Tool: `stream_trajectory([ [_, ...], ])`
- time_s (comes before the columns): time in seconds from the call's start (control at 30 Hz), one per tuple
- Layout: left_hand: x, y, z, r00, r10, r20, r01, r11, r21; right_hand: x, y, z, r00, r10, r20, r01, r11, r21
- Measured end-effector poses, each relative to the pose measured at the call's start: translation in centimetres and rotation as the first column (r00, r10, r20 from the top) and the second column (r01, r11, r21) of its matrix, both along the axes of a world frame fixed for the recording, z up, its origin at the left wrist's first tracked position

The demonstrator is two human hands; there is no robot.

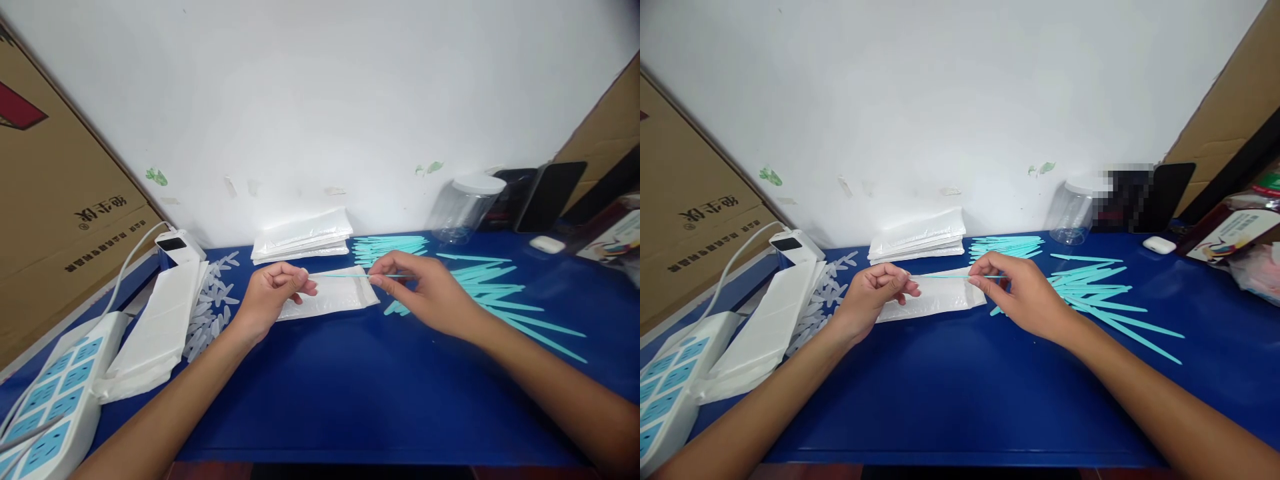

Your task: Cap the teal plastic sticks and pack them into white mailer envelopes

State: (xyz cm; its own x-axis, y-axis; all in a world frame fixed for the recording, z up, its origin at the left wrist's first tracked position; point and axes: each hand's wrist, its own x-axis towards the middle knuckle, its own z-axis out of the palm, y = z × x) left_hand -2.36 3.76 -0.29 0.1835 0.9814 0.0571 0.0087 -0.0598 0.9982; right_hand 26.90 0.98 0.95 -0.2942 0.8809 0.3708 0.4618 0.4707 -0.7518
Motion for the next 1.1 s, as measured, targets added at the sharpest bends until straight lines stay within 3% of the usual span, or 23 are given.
stream_trajectory([
  [0.57,1.3,-1.4,0.0,0.990,-0.138,-0.023,0.138,0.990,-0.011,-1.7,-1.0,-0.8,0.997,0.045,-0.056,-0.047,0.998,-0.048],
  [0.7,0.5,-1.0,0.7,0.958,-0.194,-0.210,0.203,0.979,0.018,-1.6,-1.1,-0.9,0.996,0.082,-0.047,-0.087,0.989,-0.123],
  [0.77,-0.8,-0.4,1.7,0.889,-0.088,-0.449,0.177,0.971,0.160,-1.6,-1.1,-0.9,0.991,0.134,-0.012,-0.134,0.971,-0.197],
  [0.83,-3.1,0.5,3.0,0.728,0.176,-0.662,0.123,0.917,0.379,-1.6,-1.1,-0.9,0.980,0.192,0.045,-0.175,0.954,-0.244],
  [0.87,-4.6,1.1,3.6,0.619,0.259,-0.742,0.128,0.898,0.421,-1.6,-1.2,-1.0,0.974,0.214,0.077,-0.188,0.950,-0.250],
  [0.93,-8.0,2.3,4.7,0.453,0.277,-0.847,0.133,0.919,0.372,-1.8,-1.2,-1.3,0.964,0.228,0.139,-0.195,0.956,-0.221],
  [1.0,-11.5,3.4,5.2,0.338,0.235,-0.911,0.074,0.959,0.275,-1.9,-1.3,-1.6,0.957,0.227,0.182,-0.193,0.963,-0.187],
  [1.1,-15.1,4.6,5.0,0.274,0.033,-0.961,0.020,0.999,0.040,-2.1,-1.2,-1.9,0.959,0.221,0.177,-0.191,0.967,-0.171],
])
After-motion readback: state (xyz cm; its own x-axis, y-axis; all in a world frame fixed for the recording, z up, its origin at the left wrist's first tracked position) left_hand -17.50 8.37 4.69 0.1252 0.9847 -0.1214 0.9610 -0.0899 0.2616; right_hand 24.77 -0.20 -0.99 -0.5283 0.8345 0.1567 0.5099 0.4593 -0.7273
